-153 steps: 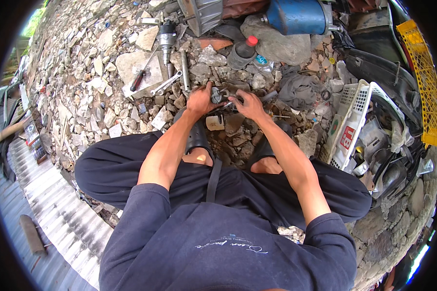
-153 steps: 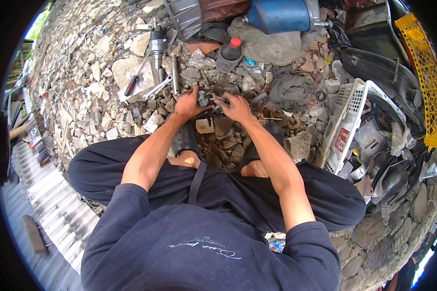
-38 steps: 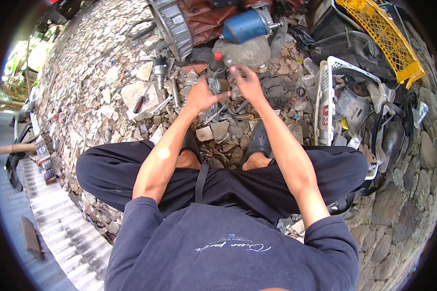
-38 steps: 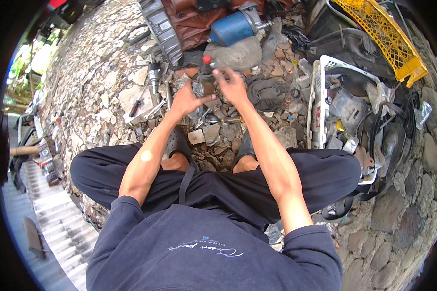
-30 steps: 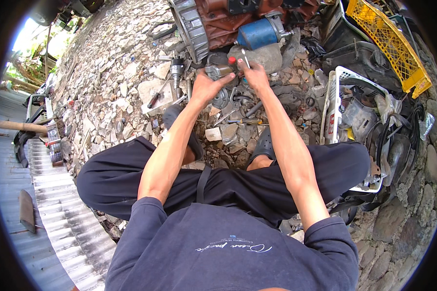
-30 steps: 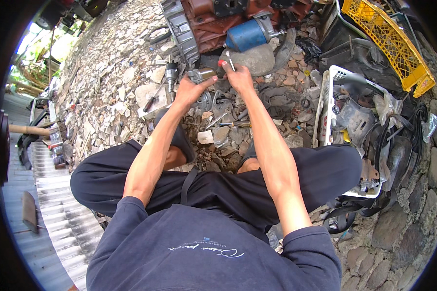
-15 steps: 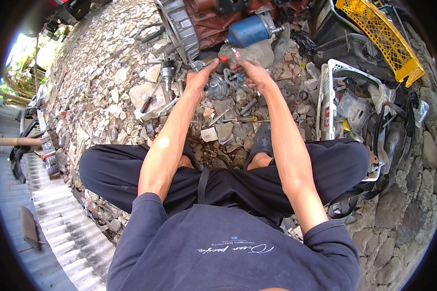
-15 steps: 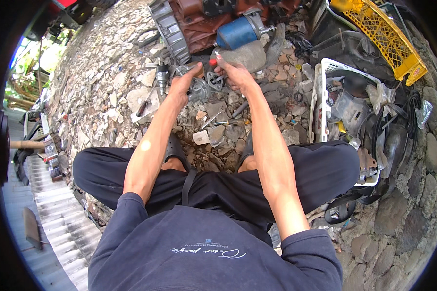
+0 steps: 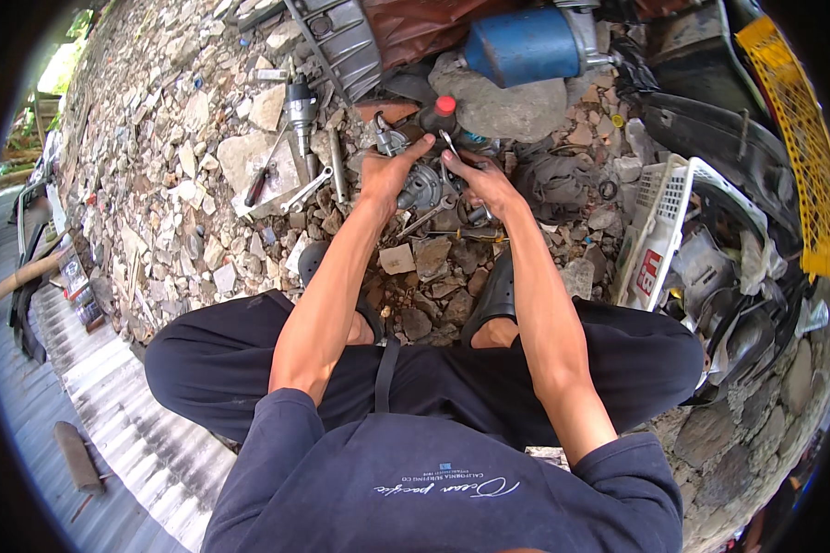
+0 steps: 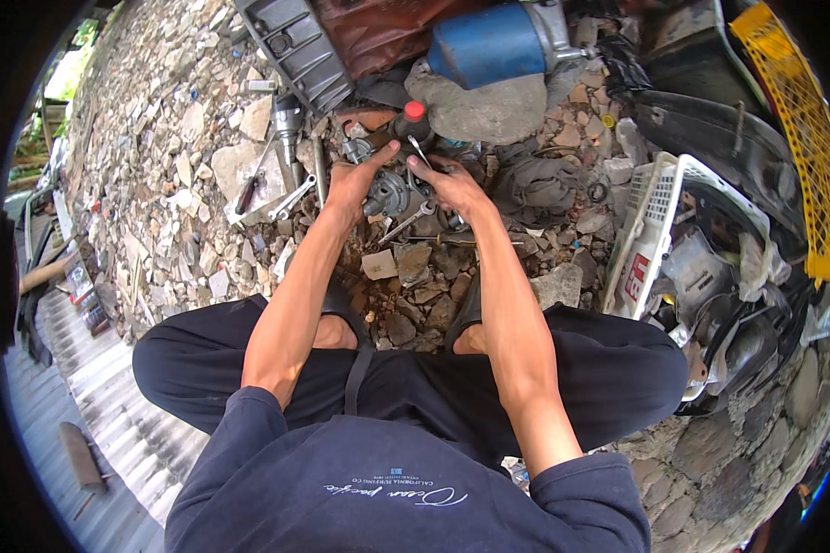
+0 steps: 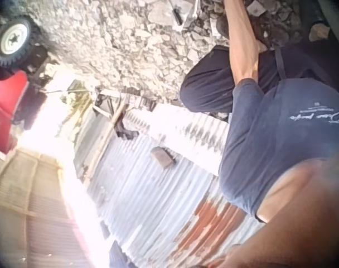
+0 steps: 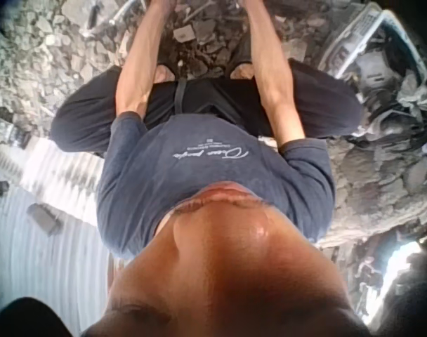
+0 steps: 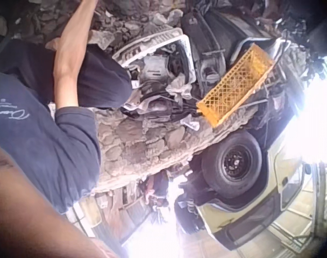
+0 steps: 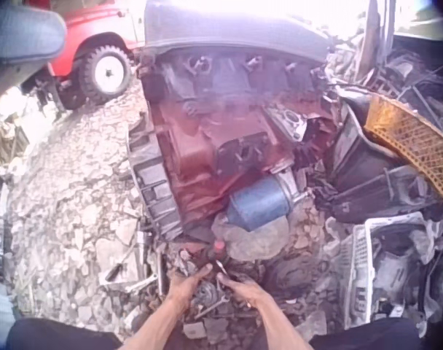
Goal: The person sits on a rocky ground and uses a wrench to tighten a bolt on a small mechanical component. They rotate the part to access different angles and continue adjusting the fastener with the tool.
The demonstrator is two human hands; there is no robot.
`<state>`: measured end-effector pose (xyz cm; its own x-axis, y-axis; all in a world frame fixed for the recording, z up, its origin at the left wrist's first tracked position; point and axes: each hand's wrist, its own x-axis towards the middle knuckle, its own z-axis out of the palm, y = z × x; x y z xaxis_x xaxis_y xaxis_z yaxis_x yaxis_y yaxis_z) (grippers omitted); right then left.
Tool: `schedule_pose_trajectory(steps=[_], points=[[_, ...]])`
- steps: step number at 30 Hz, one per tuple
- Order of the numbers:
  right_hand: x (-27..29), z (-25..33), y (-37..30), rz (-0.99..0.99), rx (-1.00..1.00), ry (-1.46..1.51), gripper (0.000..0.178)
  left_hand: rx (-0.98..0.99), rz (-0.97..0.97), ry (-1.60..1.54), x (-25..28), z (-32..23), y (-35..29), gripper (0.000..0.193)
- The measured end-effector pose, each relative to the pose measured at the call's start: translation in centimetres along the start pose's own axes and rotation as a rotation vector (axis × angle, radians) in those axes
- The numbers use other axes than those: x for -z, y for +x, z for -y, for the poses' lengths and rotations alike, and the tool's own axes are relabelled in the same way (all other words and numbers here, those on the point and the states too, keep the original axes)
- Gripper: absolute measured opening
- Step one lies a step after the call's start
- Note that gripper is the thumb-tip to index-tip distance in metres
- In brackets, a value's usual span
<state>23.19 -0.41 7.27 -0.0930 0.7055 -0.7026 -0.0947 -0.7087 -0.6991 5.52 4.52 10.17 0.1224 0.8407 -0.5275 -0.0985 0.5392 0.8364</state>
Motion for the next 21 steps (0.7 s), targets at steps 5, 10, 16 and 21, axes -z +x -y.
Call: schedule_pose_trajectory(steps=[5, 10, 16, 21], points=[[-1.0, -3.1, 0.4, 0.059, -0.08, 0.166, 0.077, 0.007, -0.146, -0.041, 2.2, 1.5, -1.1, 0.042], [0.3, -7.1, 0.6, -0.047, 0.104, 0.334, 0.079, 0.193, -0.262, -0.206, 3.6, 0.6, -3.0, 0.04], [2.2, -10.4, 2.3, -0.43, 0.041, -0.353, 0.062, 0.328, -0.004, -0.507, 8.3, 3.4, -2.0, 0.036], [3.8, -11.2, 4.7, -0.551, 0.111, -0.605, 0.053, 0.32, 0.05, -0.623, 6.7, -1.1, -5.4, 0.034]])
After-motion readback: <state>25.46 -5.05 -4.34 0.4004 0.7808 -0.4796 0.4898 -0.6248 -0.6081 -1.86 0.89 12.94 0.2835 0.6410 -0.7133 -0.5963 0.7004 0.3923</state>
